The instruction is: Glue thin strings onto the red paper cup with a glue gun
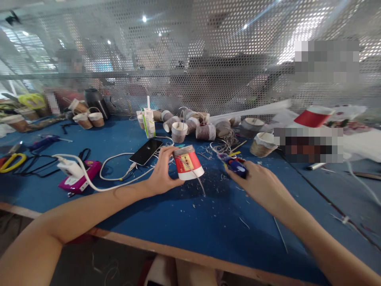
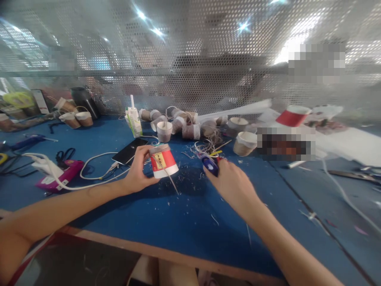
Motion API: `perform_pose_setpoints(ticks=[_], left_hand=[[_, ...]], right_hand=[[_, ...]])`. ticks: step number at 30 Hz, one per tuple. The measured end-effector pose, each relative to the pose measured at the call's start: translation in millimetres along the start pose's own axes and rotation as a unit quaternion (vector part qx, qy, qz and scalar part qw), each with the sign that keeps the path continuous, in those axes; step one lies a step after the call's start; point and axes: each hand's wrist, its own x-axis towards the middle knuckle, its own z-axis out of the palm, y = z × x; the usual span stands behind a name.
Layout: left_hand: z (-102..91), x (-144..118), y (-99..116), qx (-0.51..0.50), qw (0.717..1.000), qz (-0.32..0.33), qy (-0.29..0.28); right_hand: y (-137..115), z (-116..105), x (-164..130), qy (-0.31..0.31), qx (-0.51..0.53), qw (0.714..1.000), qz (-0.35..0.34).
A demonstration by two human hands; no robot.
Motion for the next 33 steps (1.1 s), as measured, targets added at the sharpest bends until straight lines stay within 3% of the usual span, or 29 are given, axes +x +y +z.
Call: perform_pose_setpoints(ticks=[3,5,8,11,13,16,19,21,24,30,33], left_hand=[[-0.8,1.9,1.9,0.009,1.000,0.008,0.001],[-0.7,2.8,2.7,0.005,1.000,0.012,0.001],[-0.2,2.7,2.0,-0.004,1.000,0.002,-0.008],[0.4,1.4,-0.4,-0.018,1.000,-0.021,-0.012],[0.8,0.7,-1.6,-0.029,0.999,-0.035,-0.013],[0.9,0.6,-1.8,-0.034,0.999,-0.035,-0.006],[0.2,1.3,-0.6,-0.022,0.999,-0.028,-0.004],[-0.5,1.7,-0.1,-0.015,0.999,-0.029,-0.013],[-1.0,1.9,0.1,-0.010,0.999,-0.034,-0.028],[-0.4,2.6,-0.3,-0.023,0.998,-0.056,-0.027],[-0.2,3.6,-0.9,-0.033,0.997,-0.070,-0.027]], right_hand=[[15.7,-15.2,-12.9,0.054,-0.133,0.988,0.052],[27.9,-22.4,-22.7,0.060,-0.185,0.980,0.050],[36.2,-28.6,-36.0,0.052,-0.246,0.968,0.001],[19.2,-30.1,-47.2,0.078,-0.280,0.951,-0.101],[-5.0,-27.0,-52.4,0.099,-0.242,0.951,-0.165],[-43.2,-13.9,-53.7,0.070,-0.112,0.969,-0.210],[-64.5,5.8,-45.6,-0.030,0.001,0.988,-0.149],[-67.5,17.3,-36.4,-0.088,0.056,0.990,-0.099],[-63.4,24.1,-19.9,-0.122,0.108,0.983,-0.082],[-54.3,10.6,7.5,-0.195,0.161,0.961,-0.114],[-50.2,6.6,13.9,-0.247,0.221,0.940,-0.086]])
